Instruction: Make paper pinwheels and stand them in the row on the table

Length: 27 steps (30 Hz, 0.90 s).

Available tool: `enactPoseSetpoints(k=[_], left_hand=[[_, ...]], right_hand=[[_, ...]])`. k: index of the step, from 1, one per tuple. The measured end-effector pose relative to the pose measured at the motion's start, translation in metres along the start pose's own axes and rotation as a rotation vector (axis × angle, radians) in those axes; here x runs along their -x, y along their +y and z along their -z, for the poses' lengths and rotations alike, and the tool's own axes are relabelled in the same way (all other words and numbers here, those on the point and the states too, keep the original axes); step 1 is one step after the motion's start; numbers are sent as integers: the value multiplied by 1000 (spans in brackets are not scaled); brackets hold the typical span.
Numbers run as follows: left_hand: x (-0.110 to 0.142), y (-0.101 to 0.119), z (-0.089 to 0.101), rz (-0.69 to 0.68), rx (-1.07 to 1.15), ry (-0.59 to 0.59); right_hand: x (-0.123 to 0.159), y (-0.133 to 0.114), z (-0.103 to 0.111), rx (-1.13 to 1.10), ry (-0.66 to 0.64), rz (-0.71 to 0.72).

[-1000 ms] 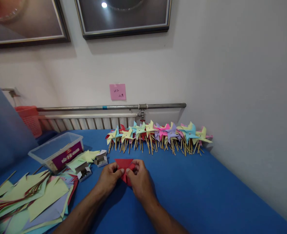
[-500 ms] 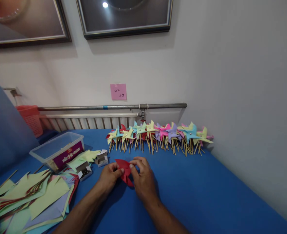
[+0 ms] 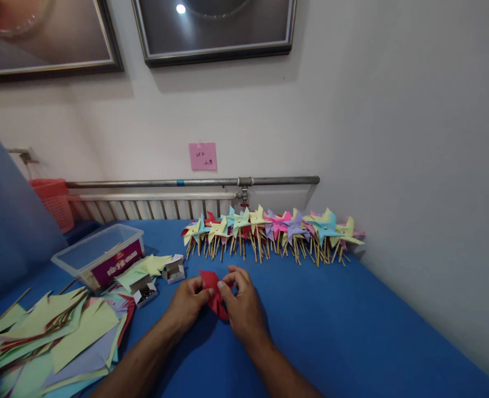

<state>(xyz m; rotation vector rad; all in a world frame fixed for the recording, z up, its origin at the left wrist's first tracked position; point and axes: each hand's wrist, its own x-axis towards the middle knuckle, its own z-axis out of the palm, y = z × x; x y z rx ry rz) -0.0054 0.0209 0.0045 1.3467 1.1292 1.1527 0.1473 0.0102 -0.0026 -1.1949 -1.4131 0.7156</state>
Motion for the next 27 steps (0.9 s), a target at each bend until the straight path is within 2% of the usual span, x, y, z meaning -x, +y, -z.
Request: enactPoseSetpoints(k=[3,8,12,18,27], left_hand=[[2,2,-1,-16,18,-28],[0,0,0,-19,45,-47],[-1,-2,0,-12,52,-35],[4,9,-2,-3,93,-49],[3,7,-2,21,135,-59]], right_hand=[[-4,5,-1,-76,52,-52],[-4,4,1,-72,-36,-29],[-2,6,-2,-110,-29,-77],[1,2,-5,-262,-159,-181],[-1,4,-6,-338,-145,-248]])
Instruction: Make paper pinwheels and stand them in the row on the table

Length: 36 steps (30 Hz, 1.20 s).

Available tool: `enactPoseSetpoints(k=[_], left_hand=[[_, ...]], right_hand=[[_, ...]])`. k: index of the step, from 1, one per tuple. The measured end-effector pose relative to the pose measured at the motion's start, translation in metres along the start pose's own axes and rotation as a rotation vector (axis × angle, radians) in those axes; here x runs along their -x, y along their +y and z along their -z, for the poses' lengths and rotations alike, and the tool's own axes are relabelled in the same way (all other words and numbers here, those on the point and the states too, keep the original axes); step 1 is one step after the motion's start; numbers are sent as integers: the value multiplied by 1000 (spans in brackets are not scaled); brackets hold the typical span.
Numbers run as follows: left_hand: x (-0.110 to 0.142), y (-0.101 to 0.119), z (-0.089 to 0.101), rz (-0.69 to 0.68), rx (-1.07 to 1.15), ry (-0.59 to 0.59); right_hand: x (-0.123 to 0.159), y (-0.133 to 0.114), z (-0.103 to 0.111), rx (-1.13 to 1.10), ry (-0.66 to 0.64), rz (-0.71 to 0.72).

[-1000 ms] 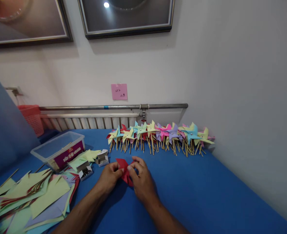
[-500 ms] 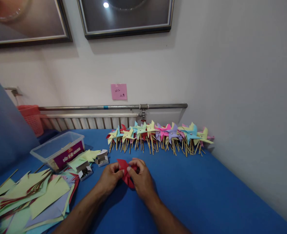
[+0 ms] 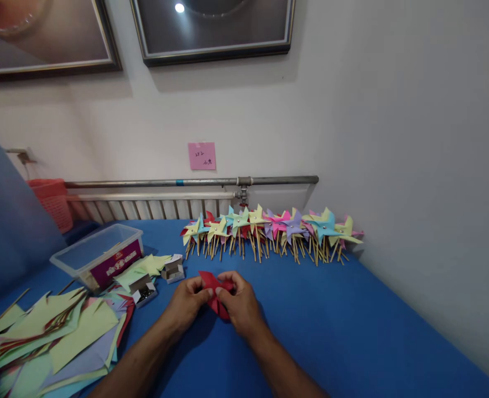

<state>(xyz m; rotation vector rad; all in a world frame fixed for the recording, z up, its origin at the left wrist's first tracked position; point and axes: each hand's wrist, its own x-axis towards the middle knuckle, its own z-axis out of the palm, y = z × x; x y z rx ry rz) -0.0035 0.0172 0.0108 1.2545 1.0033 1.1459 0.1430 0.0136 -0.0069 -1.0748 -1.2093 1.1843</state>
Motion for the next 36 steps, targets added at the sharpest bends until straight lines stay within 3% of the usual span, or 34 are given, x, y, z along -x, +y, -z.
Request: enactPoseSetpoints(k=[16,26,29,36], left_hand=[[-4,-9,2,64,-22,4],[-5,-3,7,88,-22,127],[-4,-2,8,95,-5,134],[-4,-8,5,69,3,93]], right_hand=[[1,-1,0,121,55,23],[3,-6,-6,-229,61,-73],[6,-7,-8,-255,-1,-105],[9,-4,-9,-218,-11,-100]])
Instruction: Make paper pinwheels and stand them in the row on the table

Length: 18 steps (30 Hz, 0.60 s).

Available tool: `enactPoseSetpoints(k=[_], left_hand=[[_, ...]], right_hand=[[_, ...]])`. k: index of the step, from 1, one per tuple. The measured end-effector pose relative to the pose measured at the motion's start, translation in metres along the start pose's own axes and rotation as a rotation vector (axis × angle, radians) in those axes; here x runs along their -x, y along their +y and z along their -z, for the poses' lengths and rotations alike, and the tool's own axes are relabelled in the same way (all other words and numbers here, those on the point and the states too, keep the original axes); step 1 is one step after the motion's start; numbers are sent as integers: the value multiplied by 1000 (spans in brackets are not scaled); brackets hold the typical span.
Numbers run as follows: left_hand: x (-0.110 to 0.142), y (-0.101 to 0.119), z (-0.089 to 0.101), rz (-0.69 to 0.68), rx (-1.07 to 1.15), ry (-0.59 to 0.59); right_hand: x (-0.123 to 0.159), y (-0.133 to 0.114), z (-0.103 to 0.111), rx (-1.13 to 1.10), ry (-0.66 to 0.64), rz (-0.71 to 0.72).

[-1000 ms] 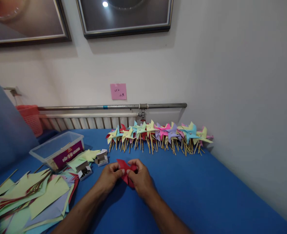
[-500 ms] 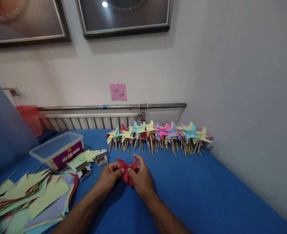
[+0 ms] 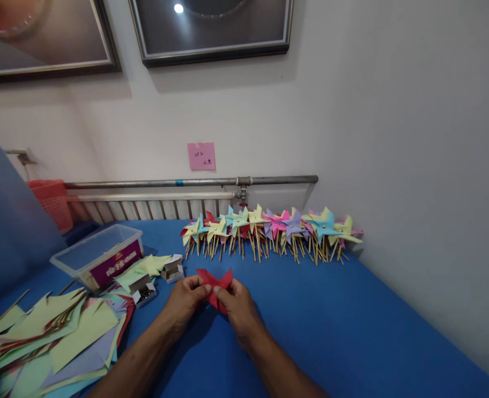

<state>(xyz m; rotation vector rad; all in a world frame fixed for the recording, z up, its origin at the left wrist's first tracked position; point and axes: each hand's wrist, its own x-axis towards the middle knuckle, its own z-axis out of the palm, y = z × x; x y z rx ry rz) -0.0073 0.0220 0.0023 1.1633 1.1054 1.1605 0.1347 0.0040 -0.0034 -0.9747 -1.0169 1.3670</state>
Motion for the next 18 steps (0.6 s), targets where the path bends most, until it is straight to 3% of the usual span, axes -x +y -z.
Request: enactPoseSetpoints(k=[6,18], left_hand=[[2,-1,-6,-26,14,16],[2,3,-5,11,43,-18]], right_hand=[[-4,9,-1,45,93,44],[-4,6,-2,68,124,59]])
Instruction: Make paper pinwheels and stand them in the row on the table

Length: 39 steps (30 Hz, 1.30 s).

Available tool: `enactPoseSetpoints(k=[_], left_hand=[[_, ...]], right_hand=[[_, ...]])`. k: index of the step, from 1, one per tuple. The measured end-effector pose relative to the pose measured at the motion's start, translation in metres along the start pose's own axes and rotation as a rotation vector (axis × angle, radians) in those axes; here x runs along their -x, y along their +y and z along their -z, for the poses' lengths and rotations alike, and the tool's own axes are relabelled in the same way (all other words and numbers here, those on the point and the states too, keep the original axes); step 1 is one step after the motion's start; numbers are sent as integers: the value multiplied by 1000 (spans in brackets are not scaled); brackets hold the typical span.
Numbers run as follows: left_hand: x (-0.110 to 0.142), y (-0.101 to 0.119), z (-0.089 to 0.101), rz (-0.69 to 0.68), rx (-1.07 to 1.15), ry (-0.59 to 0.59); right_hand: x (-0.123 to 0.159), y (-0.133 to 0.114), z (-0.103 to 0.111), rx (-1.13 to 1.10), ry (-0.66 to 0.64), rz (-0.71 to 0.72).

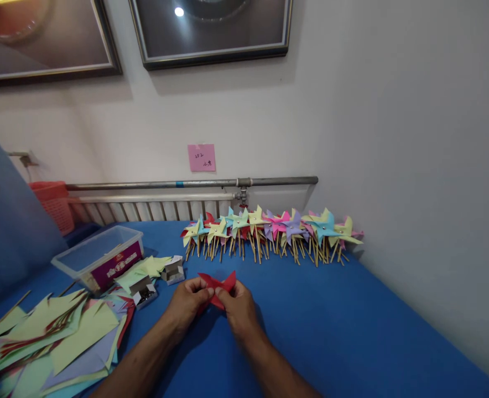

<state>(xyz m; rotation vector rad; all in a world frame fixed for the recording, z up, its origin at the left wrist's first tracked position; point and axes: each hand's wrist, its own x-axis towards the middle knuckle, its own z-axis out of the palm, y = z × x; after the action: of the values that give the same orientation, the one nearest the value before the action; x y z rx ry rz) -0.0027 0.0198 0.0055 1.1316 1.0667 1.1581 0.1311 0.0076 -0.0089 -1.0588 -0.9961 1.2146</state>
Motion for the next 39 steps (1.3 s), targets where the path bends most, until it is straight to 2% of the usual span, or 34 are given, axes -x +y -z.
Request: enactPoseSetpoints(k=[7,23,32,34,36,38,39], left_hand=[[-3,-7,1,-41,-42,-1],[-1,-3,0,-95,-108,2],[-1,-5,-2,-88,-146,16],[1,5,6,-103,-244,-13],[4,23,22,-170,-519,1],[10,45,46,-270,-979,166],[13,56,60,-248,-1199,249]], right_hand=[[-4,5,1,15,-1,-7],[-6,8,0,-4,-2,-11],[-4,6,1,88,24,35],[-5,6,1,73,13,33],[-6,7,2,55,6,28],[-6,8,3,53,10,25],[-6,8,4,57,16,26]])
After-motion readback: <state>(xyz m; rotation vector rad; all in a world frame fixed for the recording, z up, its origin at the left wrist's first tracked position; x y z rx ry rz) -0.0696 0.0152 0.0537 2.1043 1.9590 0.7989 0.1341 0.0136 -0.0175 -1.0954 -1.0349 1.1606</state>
